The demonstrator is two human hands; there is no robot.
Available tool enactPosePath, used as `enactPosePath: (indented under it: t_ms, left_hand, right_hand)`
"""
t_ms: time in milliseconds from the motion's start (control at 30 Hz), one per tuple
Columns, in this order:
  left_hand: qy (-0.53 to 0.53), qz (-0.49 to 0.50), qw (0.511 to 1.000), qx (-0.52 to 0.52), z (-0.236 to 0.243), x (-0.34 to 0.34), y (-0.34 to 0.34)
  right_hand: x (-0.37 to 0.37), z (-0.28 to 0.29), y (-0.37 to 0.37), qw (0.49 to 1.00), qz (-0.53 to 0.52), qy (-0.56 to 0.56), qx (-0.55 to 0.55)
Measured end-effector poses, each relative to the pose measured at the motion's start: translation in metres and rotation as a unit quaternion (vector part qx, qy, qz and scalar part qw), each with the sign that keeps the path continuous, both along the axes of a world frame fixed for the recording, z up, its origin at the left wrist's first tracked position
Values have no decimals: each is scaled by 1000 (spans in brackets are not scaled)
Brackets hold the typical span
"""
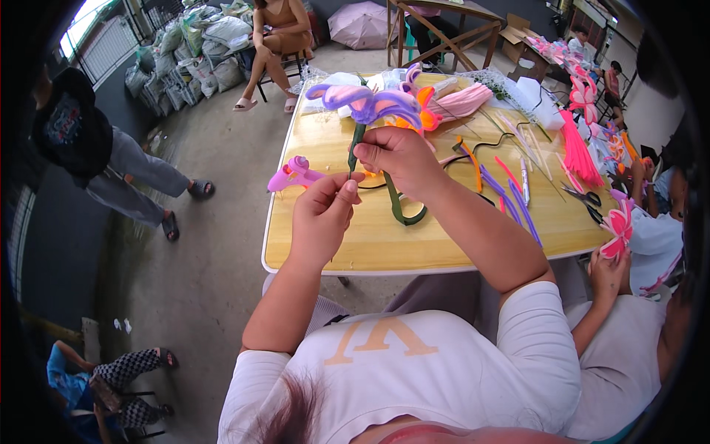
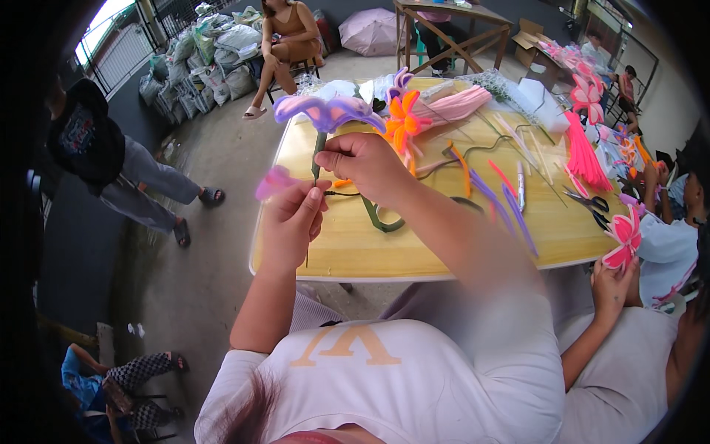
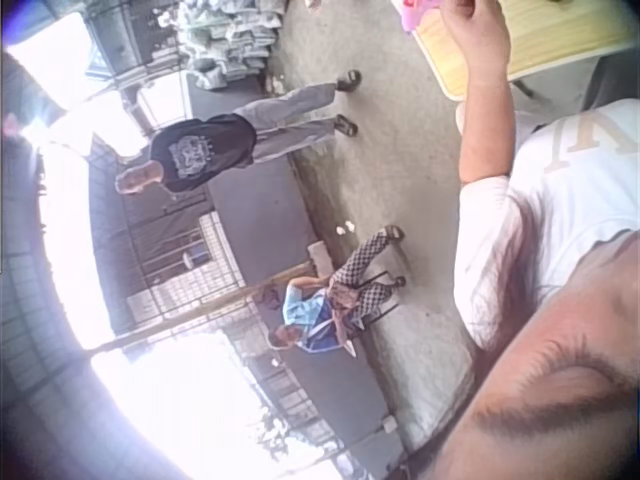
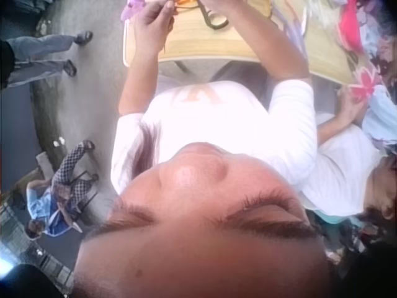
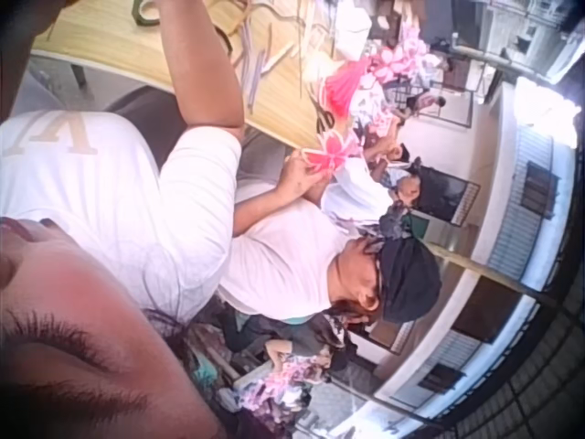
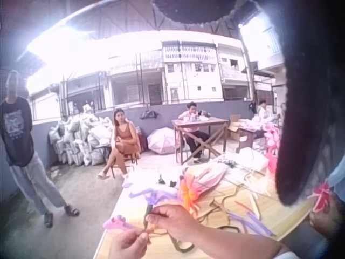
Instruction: The person assembles a decorative paper flower by wrapping green floral tape around a wire stem and attaching purple and orange pipe cleaner petals.
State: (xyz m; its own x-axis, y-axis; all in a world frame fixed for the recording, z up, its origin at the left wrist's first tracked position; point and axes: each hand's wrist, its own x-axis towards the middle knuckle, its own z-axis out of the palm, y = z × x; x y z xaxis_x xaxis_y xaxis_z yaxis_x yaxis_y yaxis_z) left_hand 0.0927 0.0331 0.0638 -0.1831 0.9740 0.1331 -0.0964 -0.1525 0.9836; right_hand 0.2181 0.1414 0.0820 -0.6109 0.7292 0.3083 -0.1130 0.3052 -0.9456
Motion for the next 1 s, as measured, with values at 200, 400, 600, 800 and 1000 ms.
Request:
enactPosePath:
  t_ms: [200, 400, 600, 800, 1000]
  left_hand:
    - [-176, -91, 980, -27, 1, -12, -2]
    - [-328, -263, 905, -59, -3, -27, 0]
    - [-99, -1, 995, 1, 3, -2, 0]
    - [-94, 36, 994, 44, 0, -4, -2]
    - [-200, -67, 977, 23, 4, -10, -4]
  right_hand:
    - [-2, -4, 2, 993, 79, 40, -71]
    - [-1, -10, 6, 962, 174, 117, -173]
    - [-5, -10, 7, 986, 71, 74, -133]
    - [-3, -8, 4, 981, 104, 105, -129]
    - [-1, -2, -2, 986, 86, 77, -123]
